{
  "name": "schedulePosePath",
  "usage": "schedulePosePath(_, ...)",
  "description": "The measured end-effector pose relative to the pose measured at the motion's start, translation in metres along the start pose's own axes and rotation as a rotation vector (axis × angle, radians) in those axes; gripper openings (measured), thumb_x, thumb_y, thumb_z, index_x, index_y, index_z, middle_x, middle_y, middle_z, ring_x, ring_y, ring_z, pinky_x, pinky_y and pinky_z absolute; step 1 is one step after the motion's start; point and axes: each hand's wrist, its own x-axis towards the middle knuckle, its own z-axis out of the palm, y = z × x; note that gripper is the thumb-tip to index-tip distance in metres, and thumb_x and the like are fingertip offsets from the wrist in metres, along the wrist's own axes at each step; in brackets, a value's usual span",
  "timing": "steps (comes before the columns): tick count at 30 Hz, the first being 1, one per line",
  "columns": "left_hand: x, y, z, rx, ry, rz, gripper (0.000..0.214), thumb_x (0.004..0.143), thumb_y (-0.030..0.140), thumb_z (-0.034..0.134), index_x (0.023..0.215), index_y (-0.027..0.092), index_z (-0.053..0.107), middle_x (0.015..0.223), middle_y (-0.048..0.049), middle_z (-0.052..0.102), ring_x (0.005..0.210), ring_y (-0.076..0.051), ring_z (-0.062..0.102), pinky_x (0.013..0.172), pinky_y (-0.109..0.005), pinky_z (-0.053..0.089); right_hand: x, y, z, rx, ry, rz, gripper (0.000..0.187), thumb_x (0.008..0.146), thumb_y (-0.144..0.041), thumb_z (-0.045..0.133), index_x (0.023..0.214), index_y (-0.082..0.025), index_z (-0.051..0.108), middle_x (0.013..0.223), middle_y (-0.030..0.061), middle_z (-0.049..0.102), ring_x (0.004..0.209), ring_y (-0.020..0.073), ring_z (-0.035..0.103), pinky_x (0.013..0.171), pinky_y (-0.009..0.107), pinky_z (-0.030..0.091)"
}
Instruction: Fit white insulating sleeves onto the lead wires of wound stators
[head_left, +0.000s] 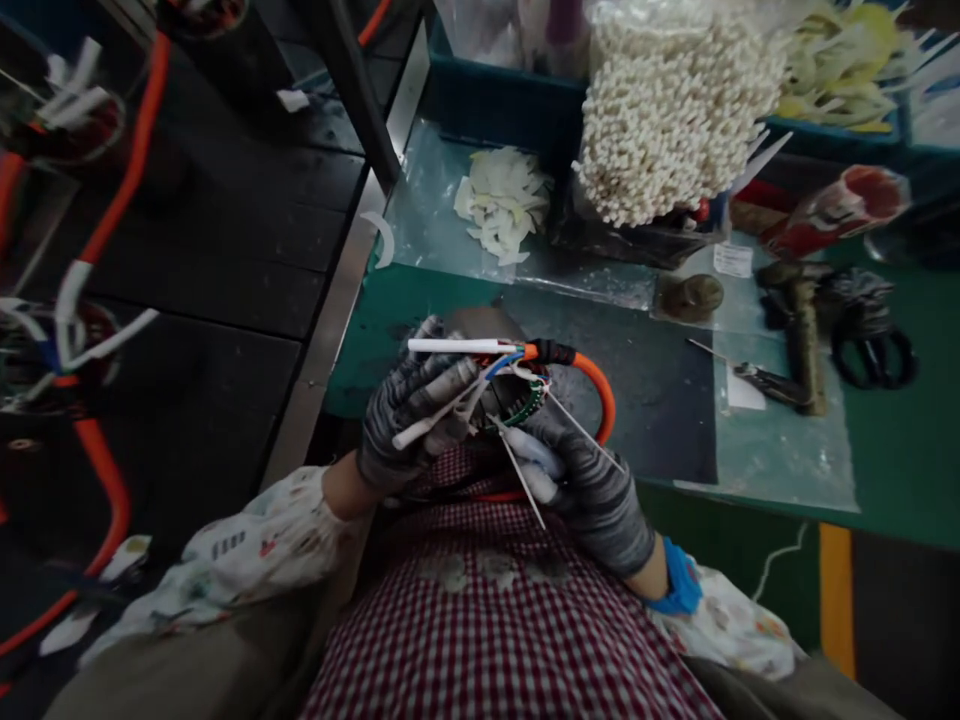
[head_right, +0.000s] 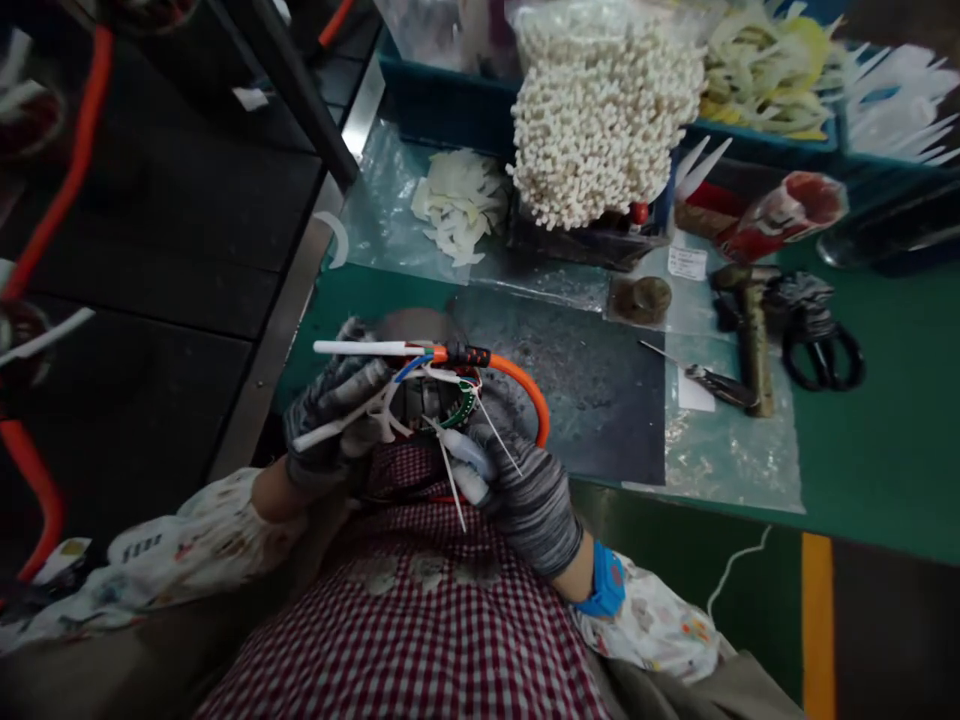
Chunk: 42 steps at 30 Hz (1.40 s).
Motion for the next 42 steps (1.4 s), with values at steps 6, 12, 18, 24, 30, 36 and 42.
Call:
schedulePosePath(6, 0.0, 0.004, 0.001, 0.101, -0.058, 0.15, 0.058, 0.116, 0.044, 0.053, 0.172, 0.031, 0.048, 0.149, -0.01, 0.077, 0.159, -0.031, 0.057, 0.135, -0.054, 0.049, -0.002, -0.011, -0.008, -0.175, 0.098, -0.131, 0.04, 0.102, -0.026, 0.076, 0.14, -0.034, 0.082, 0.126, 0.0059, 0.088, 0.11, 0.031, 0.088, 0.095, 0.041, 0.076)
schedulePosePath(12, -0.007, 0.008, -0.006, 0.086, -0.176, -0.027, 0.051, 0.112, 0.048, 0.058, 0.163, 0.044, 0.058, 0.159, -0.0046, 0.071, 0.158, -0.037, 0.057, 0.136, -0.063, 0.046, 0.012, -0.022, -0.012, -0.307, 0.148, -0.164, 0.024, 0.102, -0.033, 0.077, 0.124, -0.03, 0.087, 0.105, 0.0054, 0.09, 0.086, 0.0287, 0.088, 0.072, 0.039, 0.077)
schedulePosePath(18, -0.001, 0.014, -0.01, 0.01, -0.185, -0.039, 0.058, 0.111, 0.044, 0.063, 0.169, 0.043, 0.051, 0.161, -0.0064, 0.069, 0.161, -0.038, 0.054, 0.135, -0.067, 0.045, 0.02, -0.023, -0.025, -0.216, 0.013, -0.112, 0.023, 0.103, -0.034, 0.075, 0.122, -0.028, 0.084, 0.119, 0.0067, 0.089, 0.105, 0.0295, 0.088, 0.089, 0.041, 0.075)
schedulePosePath(24, 0.014, 0.014, -0.004, 0.135, -0.234, 0.049, 0.05, 0.112, 0.045, 0.061, 0.161, 0.041, 0.059, 0.159, -0.0043, 0.071, 0.157, -0.035, 0.059, 0.135, -0.06, 0.047, 0.018, -0.02, -0.03, -0.262, 0.121, -0.147, 0.018, 0.102, -0.036, 0.072, 0.111, -0.031, 0.086, 0.099, 0.0046, 0.088, 0.092, 0.0254, 0.086, 0.085, 0.035, 0.071)
schedulePosePath(30, 0.068, 0.021, 0.016, 0.183, -0.426, 0.017, 0.046, 0.114, 0.047, 0.056, 0.159, 0.04, 0.062, 0.154, -0.0025, 0.075, 0.153, -0.036, 0.063, 0.132, -0.062, 0.048, 0.018, -0.008, -0.045, -0.445, 0.275, -0.15, 0.014, 0.102, -0.04, 0.071, 0.096, -0.029, 0.079, 0.068, 0.0, 0.073, 0.053, 0.0176, 0.064, 0.049, 0.031, 0.049)
schedulePosePath(36, 0.122, 0.028, 0.04, 0.084, -0.593, -0.121, 0.04, 0.112, 0.05, 0.057, 0.144, 0.034, 0.074, 0.156, -0.0047, 0.073, 0.156, -0.041, 0.06, 0.13, -0.068, 0.048, 0.025, -0.011, -0.06, -0.49, 0.193, -0.017, 0.04, 0.103, -0.047, 0.068, 0.067, -0.028, 0.062, 0.056, -0.0014, 0.06, 0.049, 0.0152, 0.054, 0.047, 0.034, 0.036)
schedulePosePath(42, 0.143, 0.022, 0.054, 0.088, -0.623, -0.13, 0.038, 0.113, 0.049, 0.056, 0.137, 0.028, 0.077, 0.137, -0.0065, 0.08, 0.139, -0.039, 0.072, 0.123, -0.06, 0.056, 0.03, 0.0, -0.069, -0.561, 0.229, 0.052, 0.033, 0.1, -0.052, 0.07, 0.081, -0.025, 0.078, 0.066, 0.0023, 0.071, 0.059, 0.0194, 0.065, 0.054, 0.033, 0.042)
